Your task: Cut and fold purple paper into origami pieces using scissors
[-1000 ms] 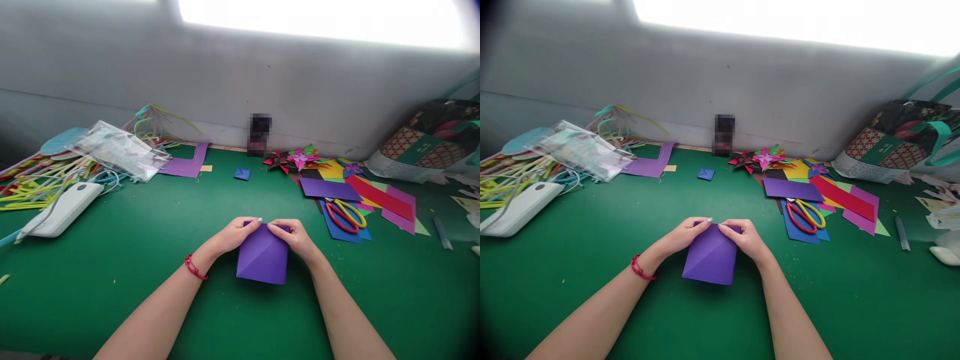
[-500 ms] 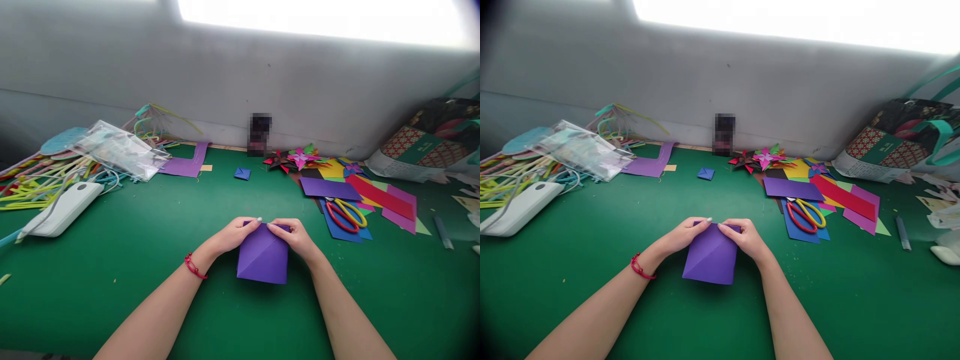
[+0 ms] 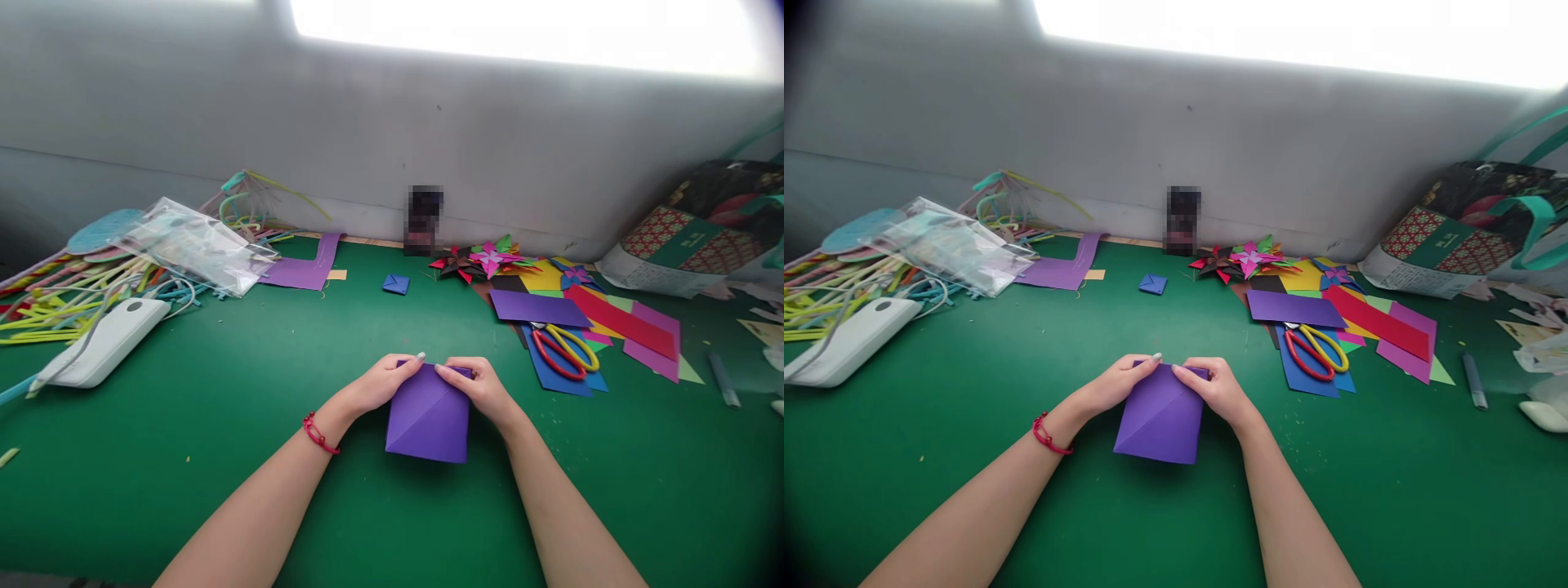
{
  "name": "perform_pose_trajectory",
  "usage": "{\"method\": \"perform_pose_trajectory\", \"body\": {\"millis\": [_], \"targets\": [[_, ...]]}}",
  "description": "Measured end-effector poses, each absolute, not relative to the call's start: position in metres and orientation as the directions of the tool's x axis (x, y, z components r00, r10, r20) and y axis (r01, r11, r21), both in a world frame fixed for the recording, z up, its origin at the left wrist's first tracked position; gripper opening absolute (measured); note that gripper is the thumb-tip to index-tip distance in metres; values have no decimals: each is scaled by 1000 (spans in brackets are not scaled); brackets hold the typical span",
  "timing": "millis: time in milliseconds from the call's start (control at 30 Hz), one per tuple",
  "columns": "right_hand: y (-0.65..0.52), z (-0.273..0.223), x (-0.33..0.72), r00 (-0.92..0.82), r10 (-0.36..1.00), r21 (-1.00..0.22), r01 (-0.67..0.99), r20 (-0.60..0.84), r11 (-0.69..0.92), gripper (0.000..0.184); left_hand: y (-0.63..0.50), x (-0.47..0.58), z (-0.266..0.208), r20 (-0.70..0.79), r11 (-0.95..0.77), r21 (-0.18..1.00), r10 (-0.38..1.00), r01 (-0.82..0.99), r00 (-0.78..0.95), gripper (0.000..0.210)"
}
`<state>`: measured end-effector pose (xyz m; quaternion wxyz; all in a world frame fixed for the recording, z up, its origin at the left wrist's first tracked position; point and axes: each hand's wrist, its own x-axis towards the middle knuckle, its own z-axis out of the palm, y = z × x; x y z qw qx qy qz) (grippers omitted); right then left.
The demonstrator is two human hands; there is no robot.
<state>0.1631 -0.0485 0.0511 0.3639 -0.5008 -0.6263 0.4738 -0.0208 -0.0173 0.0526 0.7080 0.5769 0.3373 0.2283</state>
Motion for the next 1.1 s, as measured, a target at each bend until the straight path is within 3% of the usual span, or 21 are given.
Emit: {"method": "perform_pose_trajectory", "body": {"millis": [133,333,467,800,1100], "targets": [[-47,50,159,-187,982,-973,232,-35,10,35,-15,-19,49,-196,203,978,773,57,604,40],[-45,41,156,-215,957,-969,-103,-197,-223,35,-10,-18,43,-175,198,980,851,6,495,38],[-45,39,157,-273,930,-932,-195,-246,-304,38,-6,-20,38,-192,230,973,860,-23,473,39],[-41,36,160,-234,947,-951,-160,-222,-263,37,-3,-19,34,-194,242,969,866,-48,461,40],[-40,33,159,-181,968,-984,-12,-172,-177,38,-2,-18,32,-198,252,966,868,-61,455,39]]}}
